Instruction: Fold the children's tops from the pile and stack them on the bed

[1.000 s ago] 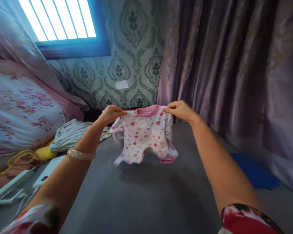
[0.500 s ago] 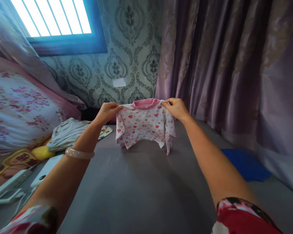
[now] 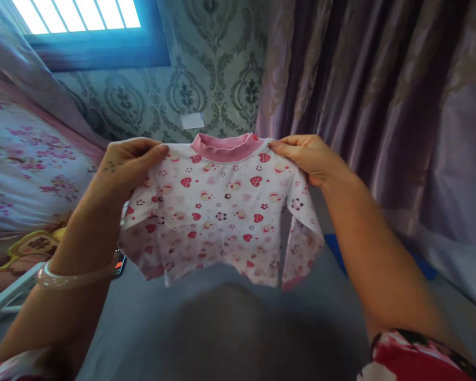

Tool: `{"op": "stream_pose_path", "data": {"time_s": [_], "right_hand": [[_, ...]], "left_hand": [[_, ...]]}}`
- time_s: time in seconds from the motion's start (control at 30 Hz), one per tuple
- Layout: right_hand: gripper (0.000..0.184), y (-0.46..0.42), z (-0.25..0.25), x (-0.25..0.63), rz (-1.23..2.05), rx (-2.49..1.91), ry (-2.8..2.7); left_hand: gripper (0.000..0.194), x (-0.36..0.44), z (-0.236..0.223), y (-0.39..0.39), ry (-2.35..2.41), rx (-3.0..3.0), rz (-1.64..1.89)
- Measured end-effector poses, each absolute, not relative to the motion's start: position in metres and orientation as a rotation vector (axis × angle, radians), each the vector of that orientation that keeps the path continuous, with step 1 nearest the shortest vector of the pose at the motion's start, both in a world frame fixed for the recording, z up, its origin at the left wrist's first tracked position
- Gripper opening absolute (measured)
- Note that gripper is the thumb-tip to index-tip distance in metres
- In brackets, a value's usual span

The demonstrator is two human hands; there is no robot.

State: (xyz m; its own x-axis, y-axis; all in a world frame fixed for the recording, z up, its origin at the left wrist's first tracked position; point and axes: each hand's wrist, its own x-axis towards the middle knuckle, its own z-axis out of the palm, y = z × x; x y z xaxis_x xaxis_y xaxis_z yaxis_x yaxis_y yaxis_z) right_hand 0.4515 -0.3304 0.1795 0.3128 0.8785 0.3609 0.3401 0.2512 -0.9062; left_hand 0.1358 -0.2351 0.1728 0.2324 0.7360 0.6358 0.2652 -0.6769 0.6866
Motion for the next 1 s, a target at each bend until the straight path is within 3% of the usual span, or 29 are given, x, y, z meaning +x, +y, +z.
{"op": "stream_pose_path", "data": {"time_s": [0.1,0.17,0.37,0.5,0.7,1.0], "right_hand": [[0.030,-0.314,0.157,0.456,0.792,-1.447,-1.188],[0.030,-0.295,0.125,0.463,0.786,-1.550,-1.255],[0.023,-0.250,-0.001,0.479,0.232,-1.839,-1.587],[0.025,-0.250,-0.052,0.472,-0.007,-2.002,-1.746],[0.030,-0.253,-0.071,0.462,-0.137,-2.190,-1.848],[0.033,-0.226,-0.088,0.475,-0.127,-2.290,-1.931]], "left_hand": [[0.025,0.138,0.150,-0.210,1.041,2.108,1.207],[0.029,0.144,0.116,-0.183,1.108,2.158,0.993],[0.033,0.175,-0.014,-0.137,1.257,2.319,0.743],[0.032,0.192,-0.067,-0.142,1.384,2.452,0.658],[0.037,0.197,-0.098,-0.147,1.544,2.566,0.698],[0.039,0.198,-0.108,-0.124,1.489,2.742,0.569]]}}
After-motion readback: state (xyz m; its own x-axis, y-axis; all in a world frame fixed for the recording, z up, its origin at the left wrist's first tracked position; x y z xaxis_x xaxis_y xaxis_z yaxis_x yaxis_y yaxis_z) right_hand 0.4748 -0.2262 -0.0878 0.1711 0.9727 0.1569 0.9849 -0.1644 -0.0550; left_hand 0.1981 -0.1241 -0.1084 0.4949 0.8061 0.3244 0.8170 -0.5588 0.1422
